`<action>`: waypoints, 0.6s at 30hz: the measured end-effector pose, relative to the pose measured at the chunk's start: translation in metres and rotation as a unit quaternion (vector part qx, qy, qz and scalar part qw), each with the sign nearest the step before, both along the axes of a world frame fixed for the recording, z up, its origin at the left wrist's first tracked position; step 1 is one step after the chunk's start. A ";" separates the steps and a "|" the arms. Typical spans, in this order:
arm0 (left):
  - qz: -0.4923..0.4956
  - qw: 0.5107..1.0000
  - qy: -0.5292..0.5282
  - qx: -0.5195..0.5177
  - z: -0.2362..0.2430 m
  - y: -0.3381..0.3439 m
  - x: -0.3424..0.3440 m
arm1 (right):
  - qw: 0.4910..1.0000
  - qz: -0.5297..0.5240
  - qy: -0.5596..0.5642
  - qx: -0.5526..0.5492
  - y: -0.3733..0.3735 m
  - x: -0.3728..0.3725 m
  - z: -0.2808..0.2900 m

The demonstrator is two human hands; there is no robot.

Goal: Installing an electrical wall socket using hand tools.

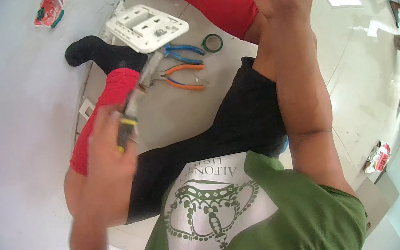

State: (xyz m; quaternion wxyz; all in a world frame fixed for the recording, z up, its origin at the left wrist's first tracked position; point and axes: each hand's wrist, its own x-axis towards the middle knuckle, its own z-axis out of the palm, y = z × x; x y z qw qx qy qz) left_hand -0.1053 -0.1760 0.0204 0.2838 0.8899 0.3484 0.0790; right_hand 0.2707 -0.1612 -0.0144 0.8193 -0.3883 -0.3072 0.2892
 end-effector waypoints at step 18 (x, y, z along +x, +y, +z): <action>0.160 0.957 -0.048 -0.238 -0.101 -0.134 0.047 | 0.918 0.185 0.243 -0.255 -0.014 -0.051 -0.009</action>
